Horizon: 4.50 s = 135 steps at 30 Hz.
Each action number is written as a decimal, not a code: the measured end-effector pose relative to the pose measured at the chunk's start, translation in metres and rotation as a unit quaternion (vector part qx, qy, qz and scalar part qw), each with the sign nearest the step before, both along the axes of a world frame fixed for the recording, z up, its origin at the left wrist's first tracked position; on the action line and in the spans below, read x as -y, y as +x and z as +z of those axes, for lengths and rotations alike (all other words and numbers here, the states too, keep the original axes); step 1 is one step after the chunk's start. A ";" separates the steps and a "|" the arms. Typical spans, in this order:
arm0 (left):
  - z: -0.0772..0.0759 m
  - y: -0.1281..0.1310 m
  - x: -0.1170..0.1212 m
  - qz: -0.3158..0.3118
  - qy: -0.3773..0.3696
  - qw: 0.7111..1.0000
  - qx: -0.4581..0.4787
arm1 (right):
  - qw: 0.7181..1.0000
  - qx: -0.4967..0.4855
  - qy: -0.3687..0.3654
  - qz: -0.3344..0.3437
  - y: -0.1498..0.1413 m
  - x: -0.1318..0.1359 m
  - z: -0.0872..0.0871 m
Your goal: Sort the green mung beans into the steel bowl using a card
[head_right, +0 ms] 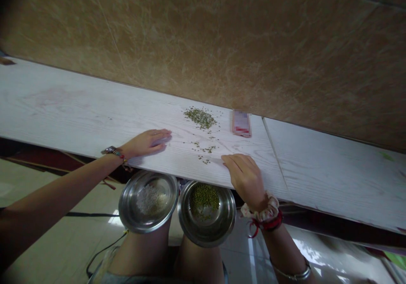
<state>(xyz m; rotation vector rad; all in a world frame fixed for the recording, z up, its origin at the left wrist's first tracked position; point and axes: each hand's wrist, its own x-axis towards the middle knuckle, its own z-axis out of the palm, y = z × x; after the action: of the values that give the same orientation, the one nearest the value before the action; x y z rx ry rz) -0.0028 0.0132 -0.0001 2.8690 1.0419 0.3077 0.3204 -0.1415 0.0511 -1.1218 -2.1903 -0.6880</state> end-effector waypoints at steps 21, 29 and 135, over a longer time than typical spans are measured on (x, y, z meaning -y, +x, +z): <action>-0.004 -0.001 -0.002 -0.007 0.009 1.000 0.008 | 0.999 0.024 0.014 -0.029 0.004 0.011 0.004; -0.005 -0.002 -0.003 -0.004 0.007 1.000 0.008 | 0.998 0.037 -0.005 -0.042 0.012 0.011 -0.002; -0.002 -0.001 -0.001 0.002 0.006 1.000 0.013 | 0.999 0.028 0.019 -0.003 -0.017 -0.007 0.000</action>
<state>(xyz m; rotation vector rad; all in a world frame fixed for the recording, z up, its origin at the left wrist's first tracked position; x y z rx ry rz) -0.0036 0.0139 -0.0025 2.8658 1.0450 0.3506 0.3033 -0.1344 0.0506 -1.1018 -2.2124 -0.7701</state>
